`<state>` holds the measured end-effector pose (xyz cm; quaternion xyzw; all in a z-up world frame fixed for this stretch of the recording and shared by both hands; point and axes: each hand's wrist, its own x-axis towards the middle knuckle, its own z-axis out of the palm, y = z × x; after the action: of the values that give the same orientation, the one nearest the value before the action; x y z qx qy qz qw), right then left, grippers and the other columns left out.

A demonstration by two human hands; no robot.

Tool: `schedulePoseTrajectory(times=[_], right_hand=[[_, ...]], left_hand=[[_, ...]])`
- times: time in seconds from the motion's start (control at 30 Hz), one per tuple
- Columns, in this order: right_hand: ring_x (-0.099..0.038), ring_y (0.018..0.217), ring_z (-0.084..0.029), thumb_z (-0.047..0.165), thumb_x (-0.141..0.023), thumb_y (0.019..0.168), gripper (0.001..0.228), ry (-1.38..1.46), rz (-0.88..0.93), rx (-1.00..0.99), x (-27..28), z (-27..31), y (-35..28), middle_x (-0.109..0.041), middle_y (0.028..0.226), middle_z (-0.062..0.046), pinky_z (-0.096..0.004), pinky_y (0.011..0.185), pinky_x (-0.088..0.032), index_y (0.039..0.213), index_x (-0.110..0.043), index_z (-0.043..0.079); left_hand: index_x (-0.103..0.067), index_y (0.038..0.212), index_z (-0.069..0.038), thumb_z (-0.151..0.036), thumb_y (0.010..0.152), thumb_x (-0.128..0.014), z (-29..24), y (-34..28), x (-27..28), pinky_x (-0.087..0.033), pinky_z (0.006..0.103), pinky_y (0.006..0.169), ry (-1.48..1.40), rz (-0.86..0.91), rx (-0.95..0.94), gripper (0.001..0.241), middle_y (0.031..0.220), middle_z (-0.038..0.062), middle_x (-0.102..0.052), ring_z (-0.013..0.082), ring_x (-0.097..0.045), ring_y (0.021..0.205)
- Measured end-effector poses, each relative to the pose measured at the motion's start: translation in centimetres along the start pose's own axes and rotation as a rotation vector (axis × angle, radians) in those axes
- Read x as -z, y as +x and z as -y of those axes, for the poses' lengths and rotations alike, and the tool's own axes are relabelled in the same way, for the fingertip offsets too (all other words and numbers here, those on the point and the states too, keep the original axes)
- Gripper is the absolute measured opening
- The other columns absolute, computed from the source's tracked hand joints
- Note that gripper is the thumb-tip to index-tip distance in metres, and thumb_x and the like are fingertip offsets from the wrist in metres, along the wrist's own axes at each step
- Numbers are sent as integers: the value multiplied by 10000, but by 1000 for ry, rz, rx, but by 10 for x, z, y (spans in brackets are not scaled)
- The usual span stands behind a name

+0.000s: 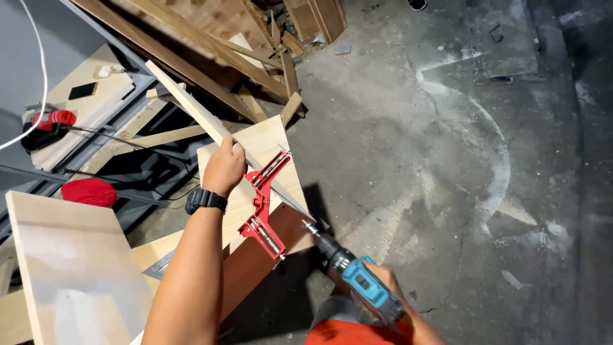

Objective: Assembling wooden boards into a structure using corner clamps and power drills to drive screws.

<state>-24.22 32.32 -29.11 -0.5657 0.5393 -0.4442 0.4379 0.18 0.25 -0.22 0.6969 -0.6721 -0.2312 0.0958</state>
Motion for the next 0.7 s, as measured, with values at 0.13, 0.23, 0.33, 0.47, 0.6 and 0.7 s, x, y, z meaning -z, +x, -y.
schedulePoseTrajectory(times=[0.13, 0.23, 0.33, 0.47, 0.6, 0.7], right_hand=[[-653, 528, -111, 217, -914, 804, 178, -25, -189, 58, 11, 5, -39, -721, 631, 46, -295, 516, -562, 815, -744, 166], [-628, 518, -118, 261, -928, 786, 243, -121, -283, 20, 22, 6, -60, -706, 612, 23, -301, 528, -562, 741, -709, 165], [-654, 543, -132, 255, -925, 781, 219, -148, -291, -115, 34, 2, -78, -727, 617, 15, -318, 565, -579, 737, -732, 161], [-662, 540, -152, 266, -951, 736, 261, -296, -396, -51, 40, -18, -96, -731, 626, 4, -332, 575, -551, 682, -724, 148], [-667, 556, -117, 237, -953, 745, 304, -271, -407, -47, 45, -22, -102, -723, 620, 12, -307, 579, -567, 651, -681, 140], [-655, 528, -102, 264, -955, 730, 275, -353, -487, 161, 46, -20, -112, -725, 618, 21, -278, 559, -567, 663, -711, 155]], left_hand=[[-329, 1443, -196, -478, 1093, -201, -16, -31, 22, -468, 457, 736, -84, 62, 37, 468, 872, 176, -682, 332, -640, 786], [-310, 1729, -236, -454, 1096, -314, -8, -72, 44, -572, 367, 714, -278, -124, -8, 670, 944, 120, -693, 211, -691, 763], [-585, 1404, -94, -229, 1133, -558, 24, -139, 32, -572, 301, 728, -495, -663, -176, 304, 955, 87, -699, 146, -659, 779], [-419, 733, -195, 14, 892, -402, 77, -243, -70, -150, 278, 531, -503, -818, -242, 263, 627, -153, -486, 48, -505, 525], [-694, 854, -148, -113, 943, -652, 82, -252, -181, -480, 360, 676, -432, -427, -203, 104, 735, 9, -654, 149, -581, 698], [-803, 897, -117, -155, 978, -745, 59, -226, -199, -534, 282, 627, -912, -25, -74, 107, 719, -25, -672, 87, -623, 631]])
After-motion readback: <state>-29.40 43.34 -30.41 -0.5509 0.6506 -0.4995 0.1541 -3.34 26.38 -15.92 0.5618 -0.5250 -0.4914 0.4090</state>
